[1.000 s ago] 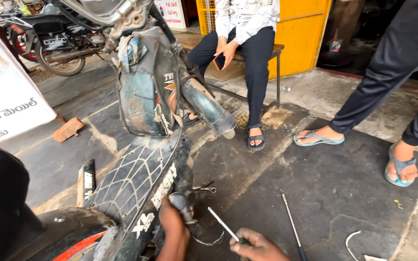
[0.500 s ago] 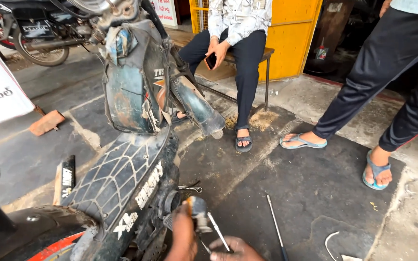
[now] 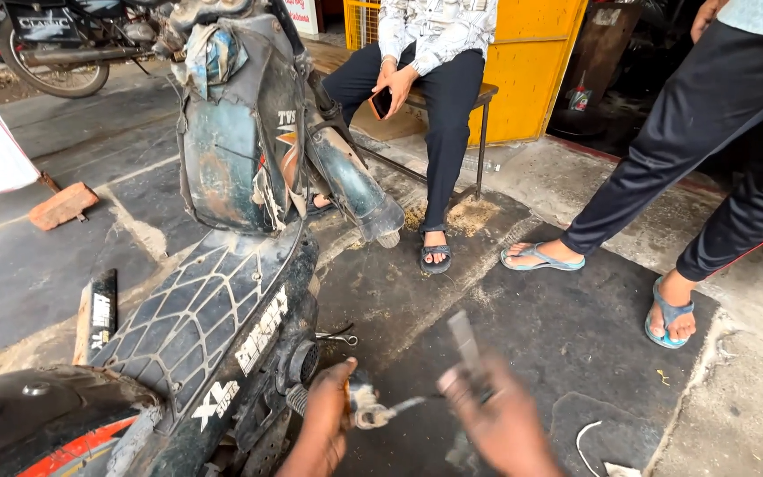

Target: The person crouches beside a motorcycle and works on its turn signal assembly, using a screwdriver to unscrew and remove the indicator lens, handling the bulb and orange lens cover, then reassembling the unit and screwing it back onto the motorcycle body.

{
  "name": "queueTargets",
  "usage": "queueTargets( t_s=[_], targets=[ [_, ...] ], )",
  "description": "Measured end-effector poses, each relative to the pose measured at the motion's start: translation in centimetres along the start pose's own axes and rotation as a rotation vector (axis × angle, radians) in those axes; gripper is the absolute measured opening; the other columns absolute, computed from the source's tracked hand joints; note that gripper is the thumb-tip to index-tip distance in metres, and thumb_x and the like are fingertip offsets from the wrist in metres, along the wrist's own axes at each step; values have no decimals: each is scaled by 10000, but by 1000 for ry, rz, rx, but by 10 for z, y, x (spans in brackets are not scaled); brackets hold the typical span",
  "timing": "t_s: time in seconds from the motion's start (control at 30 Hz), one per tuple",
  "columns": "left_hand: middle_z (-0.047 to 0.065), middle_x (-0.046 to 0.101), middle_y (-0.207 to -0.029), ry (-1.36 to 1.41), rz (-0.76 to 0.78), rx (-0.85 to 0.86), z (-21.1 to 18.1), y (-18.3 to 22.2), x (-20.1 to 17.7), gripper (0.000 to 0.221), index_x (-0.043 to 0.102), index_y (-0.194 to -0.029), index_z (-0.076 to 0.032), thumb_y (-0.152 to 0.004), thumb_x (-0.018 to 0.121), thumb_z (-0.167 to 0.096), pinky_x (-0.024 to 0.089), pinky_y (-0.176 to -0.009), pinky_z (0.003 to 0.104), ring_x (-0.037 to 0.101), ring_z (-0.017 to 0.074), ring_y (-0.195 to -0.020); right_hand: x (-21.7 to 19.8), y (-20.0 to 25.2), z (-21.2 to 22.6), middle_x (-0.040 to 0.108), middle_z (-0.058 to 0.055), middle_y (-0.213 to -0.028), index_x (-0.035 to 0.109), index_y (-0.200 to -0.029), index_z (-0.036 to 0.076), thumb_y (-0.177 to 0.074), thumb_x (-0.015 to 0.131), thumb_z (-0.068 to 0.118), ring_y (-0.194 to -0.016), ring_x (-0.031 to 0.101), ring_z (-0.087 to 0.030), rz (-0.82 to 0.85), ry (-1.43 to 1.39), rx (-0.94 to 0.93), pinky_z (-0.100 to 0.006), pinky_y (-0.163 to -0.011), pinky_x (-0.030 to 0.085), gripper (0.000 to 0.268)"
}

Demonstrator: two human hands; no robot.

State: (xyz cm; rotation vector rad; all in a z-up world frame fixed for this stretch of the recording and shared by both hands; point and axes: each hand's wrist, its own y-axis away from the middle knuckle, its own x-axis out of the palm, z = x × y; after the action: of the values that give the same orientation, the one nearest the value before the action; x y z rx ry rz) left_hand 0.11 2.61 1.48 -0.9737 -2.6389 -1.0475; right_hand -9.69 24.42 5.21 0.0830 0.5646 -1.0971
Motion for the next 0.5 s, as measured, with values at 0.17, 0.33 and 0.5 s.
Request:
queueTargets(
  t_s=[0.17,0.33,0.5],
  targets=[
    [175,670,-868,-11,-21,87,11,-38,-22,401,590,-1229,1,-942,635,-275,590,-585,413,706,274,-706,-40,-22,79,749,-113,-998,586,-1318,81,-914,769,329,-895,728,-267,-85,196,-257,-399,-787,574,509],
    [119,685,-896,88,9,85,11,-34,-15,312,640,-1143,-20,-928,619,-245,585,-560,422,690,273,-707,-26,7,112,706,-184,-886,688,-1144,58,-999,593,299,-779,684,-408,516,340,-635,-505,-690,554,297],
    [153,676,-846,94,4,102,11,-53,-25,293,644,-1104,-3,-938,626,-243,566,-543,408,679,277,-668,-20,8,92,724,-155,-938,408,-1410,56,-969,655,303,-778,711,-360,474,379,-580,-480,-696,585,563]
  ],
)
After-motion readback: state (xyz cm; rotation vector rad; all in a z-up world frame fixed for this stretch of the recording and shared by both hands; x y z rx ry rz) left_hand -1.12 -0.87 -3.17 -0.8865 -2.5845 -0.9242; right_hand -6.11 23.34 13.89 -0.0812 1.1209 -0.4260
